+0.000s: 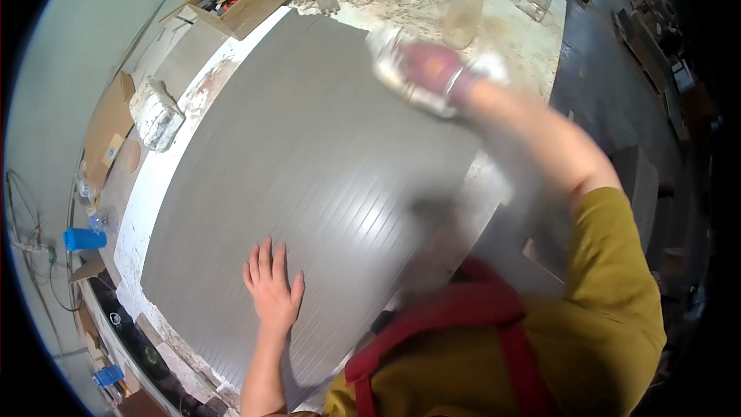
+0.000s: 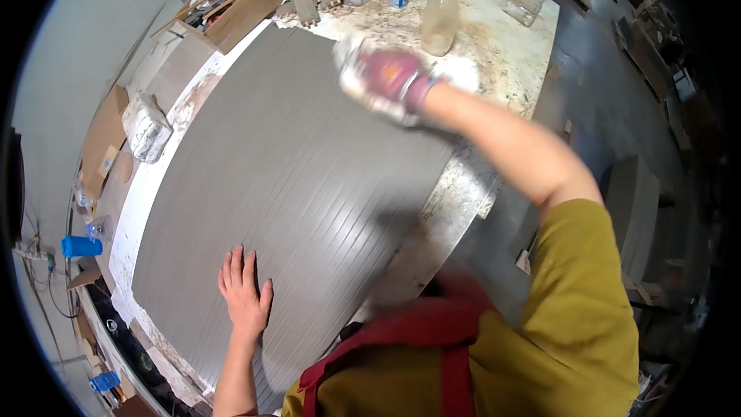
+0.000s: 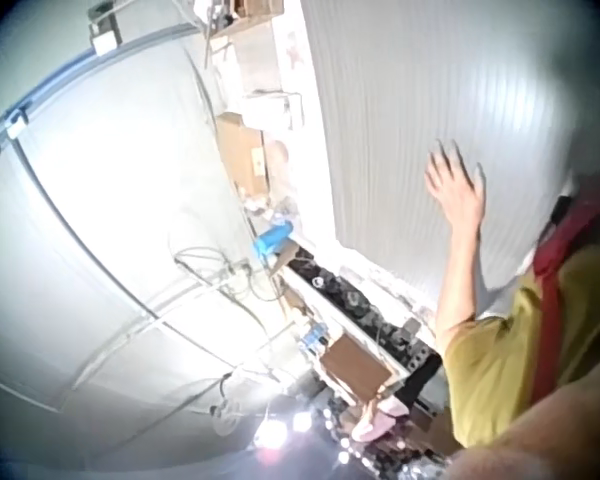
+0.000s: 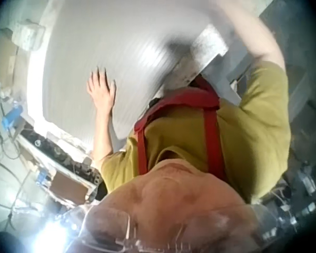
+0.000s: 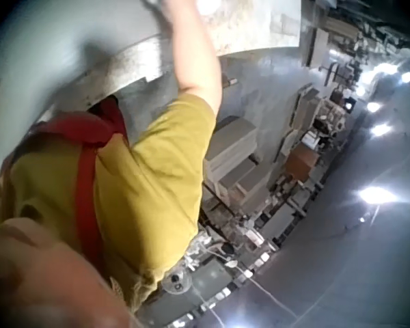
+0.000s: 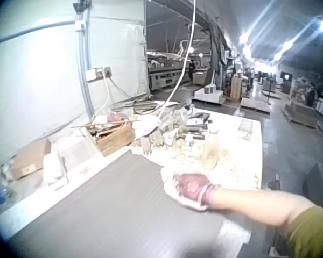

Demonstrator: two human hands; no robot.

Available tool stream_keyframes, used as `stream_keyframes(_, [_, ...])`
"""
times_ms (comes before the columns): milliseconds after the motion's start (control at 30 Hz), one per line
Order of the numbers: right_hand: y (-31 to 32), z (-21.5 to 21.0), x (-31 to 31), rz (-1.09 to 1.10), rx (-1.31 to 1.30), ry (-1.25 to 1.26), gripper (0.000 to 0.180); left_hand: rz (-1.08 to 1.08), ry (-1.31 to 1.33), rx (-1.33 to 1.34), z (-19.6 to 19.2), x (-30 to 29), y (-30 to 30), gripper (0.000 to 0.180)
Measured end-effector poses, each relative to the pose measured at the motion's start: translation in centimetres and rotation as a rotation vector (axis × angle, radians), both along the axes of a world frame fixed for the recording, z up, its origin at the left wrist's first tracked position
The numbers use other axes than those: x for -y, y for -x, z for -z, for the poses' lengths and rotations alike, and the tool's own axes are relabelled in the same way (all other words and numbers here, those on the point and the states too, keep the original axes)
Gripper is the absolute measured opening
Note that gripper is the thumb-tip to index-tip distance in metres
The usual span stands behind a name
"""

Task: The person applies a liquid from a small bottle onto a textured furniture panel and then wipes the entire surface with a cloth, using a putty knife to clean the edges.

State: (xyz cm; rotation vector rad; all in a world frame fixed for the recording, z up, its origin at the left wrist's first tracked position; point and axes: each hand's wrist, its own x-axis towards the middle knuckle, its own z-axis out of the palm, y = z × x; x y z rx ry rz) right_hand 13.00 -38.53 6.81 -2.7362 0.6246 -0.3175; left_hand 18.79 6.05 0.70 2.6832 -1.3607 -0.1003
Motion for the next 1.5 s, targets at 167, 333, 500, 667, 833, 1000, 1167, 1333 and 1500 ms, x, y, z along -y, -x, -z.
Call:
stream_keyframes(167, [-0.3, 4.8, -9.9, -0.006, -0.259, -0.175, 0.028, 0.017, 0.016, 0.01, 0.4, -1.2, 0.2, 0.06])
stream_keyframes(333, [0.6, 4.8, 0.7, -0.279, 0.048, 0.303, 0.016, -0.004, -0.006, -0.008, 0.0, -0.3, 0.1, 0.06])
stream_keyframes(500, [-0.1, 4.2, -4.6, -0.236, -0.344, 0.133, 0.016, -0.025, 0.019, -0.027, -0.3, 0.1, 0.0, 0.059])
stream_keyframes(667, [0.1, 3.7, -6.4, -0.296, -0.369, 0.059, 0.018, -0.025, 0.035, -0.002, 0.1, -0.7, 0.0, 0.059])
stream_keyframes(833, [2.2, 3.4, 0.7, -0.123, -0.391, 0.273, 0.018, 0.005, 0.019, -0.003, -0.3, 0.1, 0.0, 0.058])
stream_keyframes(1000, [0.8, 2.5, -7.4, -0.158, -0.52, 0.004, 0.027, -0.039, 0.04, -0.004, 0.1, -0.6, 0.1, 0.062])
stream_keyframes(1167, [1.8, 3.1, 0.9, -0.067, -0.153, 0.284, 0.02, -0.023, 0.033, 0.018, 0.2, -0.5, 0.1, 0.06])
stream_keyframes(1333, [2.6, 5.3, 8.9, 0.124, -0.27, 0.067, 0.019, 0.011, 0.033, 0.013, -0.2, 0.3, -0.1, 0.059])
stream_keyframes(1500, [2.0, 4.9, 1.3, -0.148, -0.14, 0.223, 0.02, -0.035, -0.003, -0.018, 0.3, -0.7, 0.1, 0.059])
